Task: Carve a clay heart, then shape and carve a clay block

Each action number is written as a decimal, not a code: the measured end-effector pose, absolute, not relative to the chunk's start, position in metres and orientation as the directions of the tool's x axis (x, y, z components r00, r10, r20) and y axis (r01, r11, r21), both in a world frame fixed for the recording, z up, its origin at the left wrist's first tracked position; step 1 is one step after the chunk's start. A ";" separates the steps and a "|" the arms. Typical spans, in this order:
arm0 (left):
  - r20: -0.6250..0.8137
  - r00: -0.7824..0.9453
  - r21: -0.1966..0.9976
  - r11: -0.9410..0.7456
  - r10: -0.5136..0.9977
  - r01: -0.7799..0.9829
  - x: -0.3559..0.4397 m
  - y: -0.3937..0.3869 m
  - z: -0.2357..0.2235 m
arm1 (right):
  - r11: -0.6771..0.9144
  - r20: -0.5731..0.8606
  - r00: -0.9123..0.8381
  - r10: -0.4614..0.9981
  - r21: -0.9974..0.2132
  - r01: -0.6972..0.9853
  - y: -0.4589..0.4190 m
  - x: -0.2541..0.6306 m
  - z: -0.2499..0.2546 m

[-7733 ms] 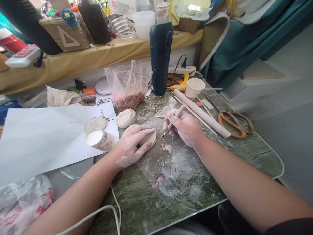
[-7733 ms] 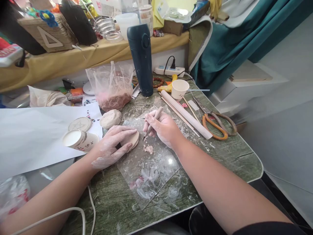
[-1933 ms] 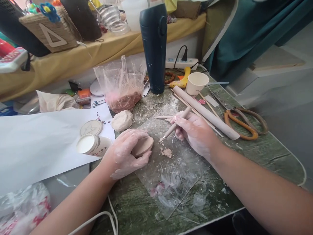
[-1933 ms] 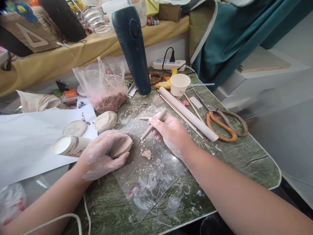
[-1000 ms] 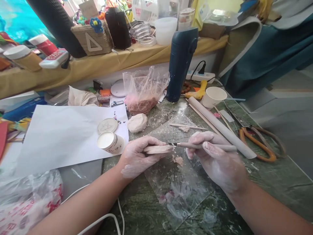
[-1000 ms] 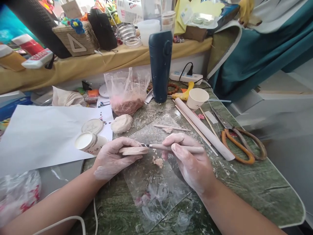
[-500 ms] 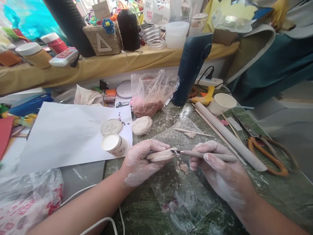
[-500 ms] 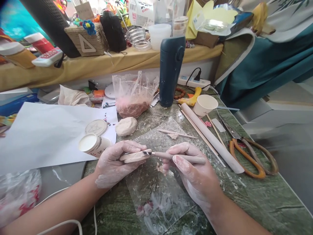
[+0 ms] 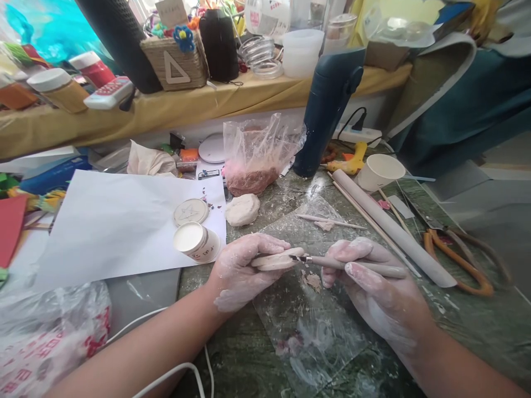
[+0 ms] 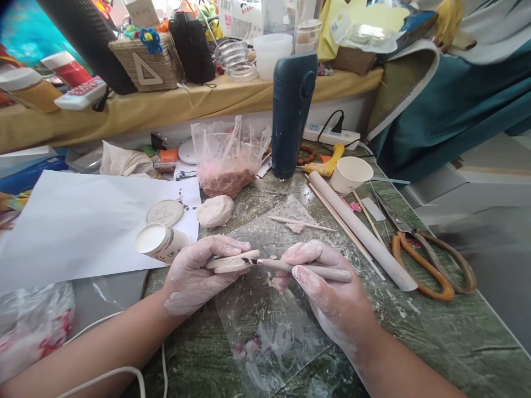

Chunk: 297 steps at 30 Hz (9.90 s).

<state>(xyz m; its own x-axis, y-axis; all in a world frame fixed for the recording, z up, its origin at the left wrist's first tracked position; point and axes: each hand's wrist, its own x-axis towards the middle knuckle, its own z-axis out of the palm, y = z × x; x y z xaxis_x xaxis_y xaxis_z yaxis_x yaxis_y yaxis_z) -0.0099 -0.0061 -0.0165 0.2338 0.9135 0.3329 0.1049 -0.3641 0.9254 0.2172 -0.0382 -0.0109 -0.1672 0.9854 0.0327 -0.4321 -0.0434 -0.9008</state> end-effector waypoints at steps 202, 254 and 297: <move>0.302 0.314 0.895 -0.381 0.900 0.231 -0.017 0.002 -0.019 | -0.361 -0.350 -0.115 0.930 -0.800 -0.479 -0.042 0.211 -0.010; 0.434 0.378 0.807 -0.539 0.818 0.240 -0.018 0.004 -0.023 | -0.360 -0.347 -0.117 0.931 -0.810 -0.463 -0.048 0.199 -0.006; 0.345 0.442 0.832 -0.487 0.828 0.264 -0.017 0.001 -0.020 | -0.406 -0.397 -0.104 0.912 -0.832 -0.378 -0.044 0.207 -0.010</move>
